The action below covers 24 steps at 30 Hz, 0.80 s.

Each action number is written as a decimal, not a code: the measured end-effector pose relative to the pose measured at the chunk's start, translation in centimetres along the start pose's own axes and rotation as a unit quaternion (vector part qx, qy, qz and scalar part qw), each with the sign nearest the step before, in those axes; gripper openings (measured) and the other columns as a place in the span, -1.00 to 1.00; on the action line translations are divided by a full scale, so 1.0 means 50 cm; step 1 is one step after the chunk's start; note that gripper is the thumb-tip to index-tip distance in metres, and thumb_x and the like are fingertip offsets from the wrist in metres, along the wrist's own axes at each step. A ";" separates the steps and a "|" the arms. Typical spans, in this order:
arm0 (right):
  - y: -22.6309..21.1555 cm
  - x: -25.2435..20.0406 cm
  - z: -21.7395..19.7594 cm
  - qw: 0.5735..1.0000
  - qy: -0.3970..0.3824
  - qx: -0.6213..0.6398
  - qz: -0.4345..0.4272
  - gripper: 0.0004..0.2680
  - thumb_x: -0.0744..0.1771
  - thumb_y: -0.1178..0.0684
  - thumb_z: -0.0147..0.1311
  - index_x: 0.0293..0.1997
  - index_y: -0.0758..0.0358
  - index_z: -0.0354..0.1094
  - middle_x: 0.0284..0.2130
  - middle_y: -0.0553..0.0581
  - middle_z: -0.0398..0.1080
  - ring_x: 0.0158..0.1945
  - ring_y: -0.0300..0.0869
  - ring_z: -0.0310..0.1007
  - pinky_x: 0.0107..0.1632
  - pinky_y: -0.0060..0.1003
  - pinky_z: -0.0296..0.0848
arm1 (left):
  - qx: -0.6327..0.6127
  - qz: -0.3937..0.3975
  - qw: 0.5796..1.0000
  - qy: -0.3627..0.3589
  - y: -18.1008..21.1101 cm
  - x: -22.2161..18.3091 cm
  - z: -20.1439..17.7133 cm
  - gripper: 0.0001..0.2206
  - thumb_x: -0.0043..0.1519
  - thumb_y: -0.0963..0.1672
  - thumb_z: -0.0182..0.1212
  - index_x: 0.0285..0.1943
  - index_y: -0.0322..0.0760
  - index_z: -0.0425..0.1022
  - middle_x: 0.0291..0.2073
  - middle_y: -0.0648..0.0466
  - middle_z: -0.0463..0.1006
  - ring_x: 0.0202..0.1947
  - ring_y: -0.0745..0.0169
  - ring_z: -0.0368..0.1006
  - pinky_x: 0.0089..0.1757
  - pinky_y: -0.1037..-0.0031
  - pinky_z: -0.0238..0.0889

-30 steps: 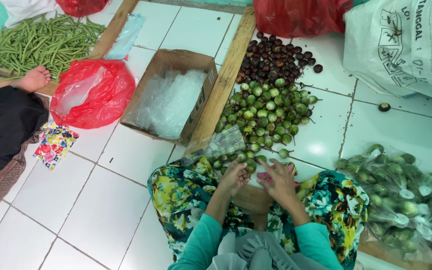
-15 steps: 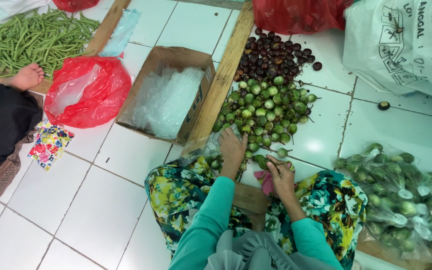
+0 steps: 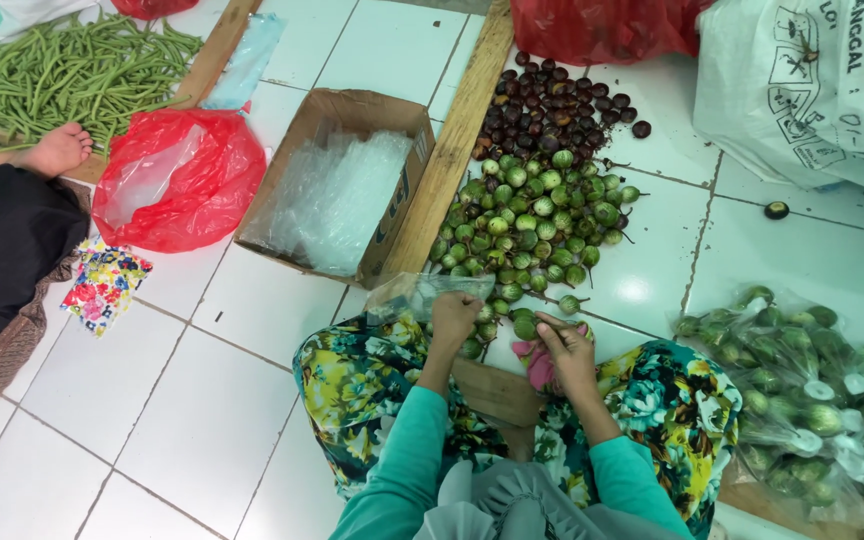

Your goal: Packaging small green vegetables into plastic bags and tying them shut

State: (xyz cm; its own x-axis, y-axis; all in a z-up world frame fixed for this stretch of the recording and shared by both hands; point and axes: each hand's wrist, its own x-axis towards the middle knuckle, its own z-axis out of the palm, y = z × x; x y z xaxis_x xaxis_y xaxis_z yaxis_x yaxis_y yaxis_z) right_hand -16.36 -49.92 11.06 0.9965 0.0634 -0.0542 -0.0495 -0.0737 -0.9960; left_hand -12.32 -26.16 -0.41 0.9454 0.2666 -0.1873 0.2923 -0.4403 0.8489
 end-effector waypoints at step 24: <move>-0.105 -0.018 0.135 0.907 -0.089 -0.302 -0.281 -0.84 0.35 -0.14 0.17 -0.25 0.06 0.55 -0.59 0.20 0.54 -0.49 0.13 0.54 -0.41 -0.12 0.49 | -0.158 -0.015 0.987 0.041 0.224 -0.213 -0.229 -0.87 0.16 -0.23 0.28 -0.18 -0.49 0.62 -0.51 -0.14 0.54 -0.51 0.26 0.47 -0.45 0.48 0.32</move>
State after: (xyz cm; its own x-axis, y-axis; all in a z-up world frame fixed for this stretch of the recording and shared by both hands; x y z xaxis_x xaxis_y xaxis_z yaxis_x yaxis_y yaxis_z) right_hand -17.43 -42.89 15.85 0.8242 0.4147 0.3856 0.5612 -0.5078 -0.6536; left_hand -20.74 -24.10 16.77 0.9182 0.3504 -0.1848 0.2484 -0.1459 0.9576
